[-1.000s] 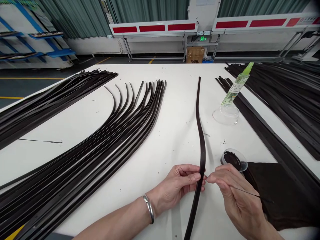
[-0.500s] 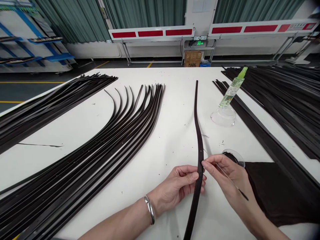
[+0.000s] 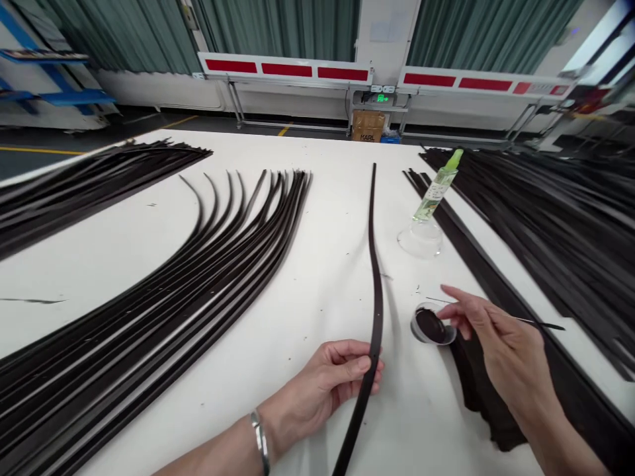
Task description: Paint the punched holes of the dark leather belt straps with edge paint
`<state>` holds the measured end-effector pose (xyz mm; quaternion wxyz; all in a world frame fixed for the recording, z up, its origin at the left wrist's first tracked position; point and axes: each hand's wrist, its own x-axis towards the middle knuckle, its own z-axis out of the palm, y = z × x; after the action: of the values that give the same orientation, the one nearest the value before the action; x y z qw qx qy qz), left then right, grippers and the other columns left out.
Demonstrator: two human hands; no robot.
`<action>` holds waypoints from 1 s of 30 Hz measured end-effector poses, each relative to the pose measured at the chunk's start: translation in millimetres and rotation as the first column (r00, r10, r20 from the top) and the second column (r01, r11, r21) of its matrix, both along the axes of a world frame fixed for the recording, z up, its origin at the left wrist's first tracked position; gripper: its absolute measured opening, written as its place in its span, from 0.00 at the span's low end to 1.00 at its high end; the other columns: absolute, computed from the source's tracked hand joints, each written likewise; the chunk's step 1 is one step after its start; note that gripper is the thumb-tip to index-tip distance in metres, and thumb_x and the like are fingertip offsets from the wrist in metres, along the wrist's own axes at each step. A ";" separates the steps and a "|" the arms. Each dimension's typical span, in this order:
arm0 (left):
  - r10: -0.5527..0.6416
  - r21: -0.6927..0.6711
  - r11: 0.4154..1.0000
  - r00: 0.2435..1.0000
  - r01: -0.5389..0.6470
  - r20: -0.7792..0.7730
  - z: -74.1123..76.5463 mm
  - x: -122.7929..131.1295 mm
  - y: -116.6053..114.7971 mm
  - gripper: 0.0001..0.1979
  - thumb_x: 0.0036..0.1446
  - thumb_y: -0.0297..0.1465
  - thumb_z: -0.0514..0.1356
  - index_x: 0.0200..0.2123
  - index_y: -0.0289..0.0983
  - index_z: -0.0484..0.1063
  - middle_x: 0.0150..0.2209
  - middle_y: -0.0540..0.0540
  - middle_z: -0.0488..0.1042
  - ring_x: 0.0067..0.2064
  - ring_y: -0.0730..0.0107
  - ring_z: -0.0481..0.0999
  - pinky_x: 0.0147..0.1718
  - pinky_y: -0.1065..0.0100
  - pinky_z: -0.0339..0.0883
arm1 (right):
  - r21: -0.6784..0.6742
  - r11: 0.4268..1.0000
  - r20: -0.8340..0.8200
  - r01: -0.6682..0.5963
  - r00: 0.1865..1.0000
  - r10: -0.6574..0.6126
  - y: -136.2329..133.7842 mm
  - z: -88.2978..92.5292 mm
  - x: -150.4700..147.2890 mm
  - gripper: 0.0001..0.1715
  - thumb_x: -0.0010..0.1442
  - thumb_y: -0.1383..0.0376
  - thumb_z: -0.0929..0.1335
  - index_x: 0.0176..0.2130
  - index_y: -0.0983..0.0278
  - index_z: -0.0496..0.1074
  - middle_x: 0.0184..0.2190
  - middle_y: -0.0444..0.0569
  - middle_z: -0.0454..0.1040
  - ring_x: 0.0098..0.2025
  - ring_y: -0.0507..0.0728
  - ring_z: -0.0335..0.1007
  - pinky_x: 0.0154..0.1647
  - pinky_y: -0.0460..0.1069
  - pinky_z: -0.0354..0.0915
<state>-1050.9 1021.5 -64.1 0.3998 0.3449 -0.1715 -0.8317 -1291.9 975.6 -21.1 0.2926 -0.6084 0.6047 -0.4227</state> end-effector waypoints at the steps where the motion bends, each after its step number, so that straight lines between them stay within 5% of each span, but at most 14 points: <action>1: -0.009 0.006 1.000 1.000 0.009 0.017 -0.8 0.1 -0.4 0.08 0.54 0.27 0.67 0.38 0.34 0.77 0.35 0.44 0.79 0.34 0.73 0.77 0.39 0.68 0.70 | -0.025 1.000 -0.081 0.004 0.997 -0.006 -0.1 -2.7 -7.8 0.19 0.66 0.52 0.63 0.45 0.58 0.76 0.34 0.46 0.76 0.33 0.52 0.69 0.36 0.48 0.67; 5: -0.051 -0.014 0.999 0.998 0.052 0.041 -3.4 0.6 -2.9 0.09 0.55 0.28 0.66 0.40 0.33 0.76 0.36 0.43 0.78 0.34 0.73 0.76 0.39 0.69 0.69 | -0.125 0.987 -0.336 -0.097 0.940 0.049 -2.8 -16.4 -21.0 0.21 0.69 0.57 0.59 0.32 0.61 0.73 0.29 0.46 0.72 0.34 0.53 0.68 0.36 0.49 0.64; 9: -0.064 -0.035 0.997 0.996 0.066 0.054 -2.5 0.0 -4.3 0.08 0.56 0.28 0.65 0.40 0.33 0.76 0.37 0.43 0.78 0.34 0.74 0.76 0.39 0.69 0.69 | -0.230 0.944 -0.466 -0.237 0.878 0.107 -5.9 -27.2 -16.6 0.18 0.70 0.63 0.58 0.31 0.62 0.69 0.26 0.45 0.71 0.33 0.53 0.65 0.34 0.50 0.63; 23: -0.053 -0.011 0.998 0.996 0.054 0.068 -2.1 0.4 -4.6 0.09 0.54 0.29 0.66 0.40 0.34 0.77 0.37 0.43 0.78 0.34 0.72 0.76 0.39 0.69 0.69 | -0.284 0.908 -0.526 -0.307 0.842 0.120 -11.0 -39.6 -16.5 0.16 0.69 0.66 0.60 0.30 0.63 0.68 0.26 0.47 0.72 0.34 0.54 0.65 0.31 0.49 0.62; 30: -0.049 -0.015 0.999 0.997 0.050 0.063 -0.4 -0.3 -4.0 0.08 0.54 0.29 0.66 0.39 0.34 0.77 0.36 0.44 0.78 0.34 0.72 0.76 0.39 0.69 0.69 | -0.250 0.929 -0.482 -0.271 0.867 0.123 -5.9 -31.6 -17.6 0.17 0.69 0.63 0.59 0.32 0.62 0.70 0.28 0.47 0.73 0.35 0.55 0.68 0.34 0.50 0.65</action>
<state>-1051.2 1017.6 -64.5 0.3765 0.3634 -0.1993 -0.8286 -1309.5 969.7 -52.7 0.0846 -0.7881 0.5163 -0.3242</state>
